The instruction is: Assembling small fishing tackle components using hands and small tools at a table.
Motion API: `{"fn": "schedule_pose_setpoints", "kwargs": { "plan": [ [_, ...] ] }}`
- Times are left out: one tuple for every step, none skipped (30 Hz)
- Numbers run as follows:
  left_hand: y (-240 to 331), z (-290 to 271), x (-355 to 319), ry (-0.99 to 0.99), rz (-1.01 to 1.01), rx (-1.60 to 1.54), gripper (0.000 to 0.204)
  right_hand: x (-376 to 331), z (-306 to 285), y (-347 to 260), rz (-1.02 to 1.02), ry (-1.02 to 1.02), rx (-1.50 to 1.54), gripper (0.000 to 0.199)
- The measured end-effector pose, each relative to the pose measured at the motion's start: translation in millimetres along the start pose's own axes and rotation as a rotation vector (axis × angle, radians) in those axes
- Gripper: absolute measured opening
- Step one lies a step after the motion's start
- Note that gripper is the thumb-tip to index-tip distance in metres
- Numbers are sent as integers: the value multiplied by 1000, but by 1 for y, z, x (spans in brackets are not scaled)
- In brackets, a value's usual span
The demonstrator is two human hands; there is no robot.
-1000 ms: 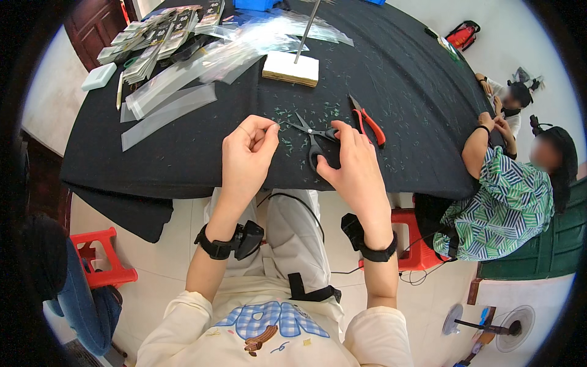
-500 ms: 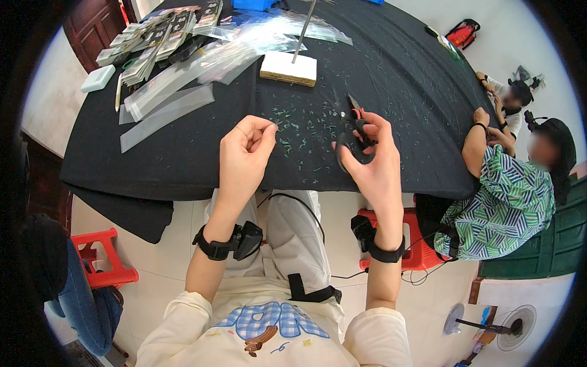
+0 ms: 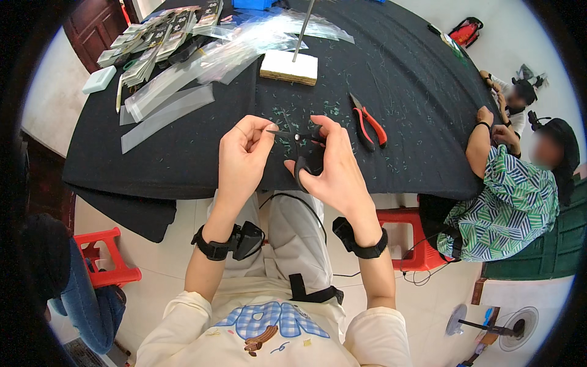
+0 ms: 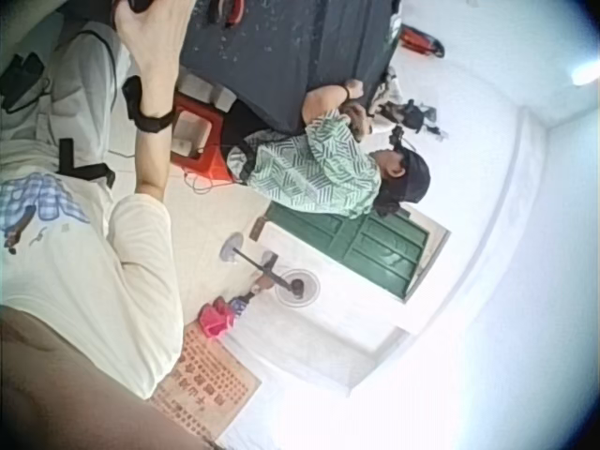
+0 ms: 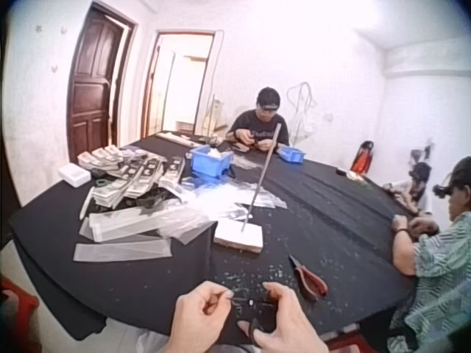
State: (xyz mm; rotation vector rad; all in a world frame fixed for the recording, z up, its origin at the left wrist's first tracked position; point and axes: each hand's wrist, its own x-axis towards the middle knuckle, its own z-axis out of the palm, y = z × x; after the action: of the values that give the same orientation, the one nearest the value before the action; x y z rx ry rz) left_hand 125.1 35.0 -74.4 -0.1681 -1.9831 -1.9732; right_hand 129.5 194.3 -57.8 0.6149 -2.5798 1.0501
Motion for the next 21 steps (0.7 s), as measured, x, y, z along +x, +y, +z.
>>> {"fn": "schedule_pose_setpoints", "kwargs": {
  "plan": [
    [0, 0, 0, -5, 0, 1, 7, 1, 1, 0, 1, 0, 1, 69],
    [1, 1, 0, -6, -1, 1, 7, 2, 2, 0, 6, -3, 6, 69],
    [3, 1, 0, 11, -6, -19, 7, 3, 2, 1, 11, -6, 11, 68],
    [3, 2, 0, 28, -12, -39, 8, 3, 3, 1, 12, -6, 11, 68],
    [3, 2, 0, 28, -12, -39, 8, 4, 2, 1, 12, -11, 2, 68],
    [1, 1, 0, 20, -14, -30, 8, 4, 2, 1, 13, -16, -7, 68],
    [0, 1, 0, 13, -15, -21, 8, 5, 3, 0, 13, -17, -6, 68],
    [0, 1, 0, 13, -16, -21, 8, 5, 3, 0, 19, -15, -13, 67],
    [0, 1, 0, 14, -9, -31, 9, 6, 3, 0, 25, -14, -19, 67],
    [0, 1, 0, 16, -3, -41, 9, 7, 4, 1, 25, -15, -19, 67],
    [0, 2, 1, 15, -3, -41, 9, 7, 4, 3, 12, -3, -20, 67],
    [-2, 2, 1, 12, 1, -50, 9, 8, 4, 3, -1, 9, -20, 66],
    [-3, 2, 1, 9, 5, -58, 9, 8, 4, 2, -1, 9, -21, 66],
    [-2, 2, 1, 9, 4, -58, 9, 9, 5, 1, 8, 5, -11, 66],
    [0, 3, 1, 8, 3, -55, 9, 9, 5, 0, 17, 1, -1, 65],
    [1, 3, 1, 8, 1, -53, 9, 10, 5, -1, 17, 1, -1, 65],
    [0, 2, 1, 9, 1, -53, 9, 11, 4, -3, 60, -34, 8, 65],
    [-1, 2, 1, 7, 0, -53, 9, 11, 4, -4, 102, -68, 16, 64],
    [-1, 2, 2, 5, -1, -54, 9, 12, 4, -4, 102, -70, 17, 64],
    [-1, 1, 2, 5, 0, -54, 9, 11, 4, -5, 104, -76, 16, 65],
    [-1, 1, 1, 7, 6, -44, 9, 11, 4, -5, 107, -82, 15, 65]
  ]
}}
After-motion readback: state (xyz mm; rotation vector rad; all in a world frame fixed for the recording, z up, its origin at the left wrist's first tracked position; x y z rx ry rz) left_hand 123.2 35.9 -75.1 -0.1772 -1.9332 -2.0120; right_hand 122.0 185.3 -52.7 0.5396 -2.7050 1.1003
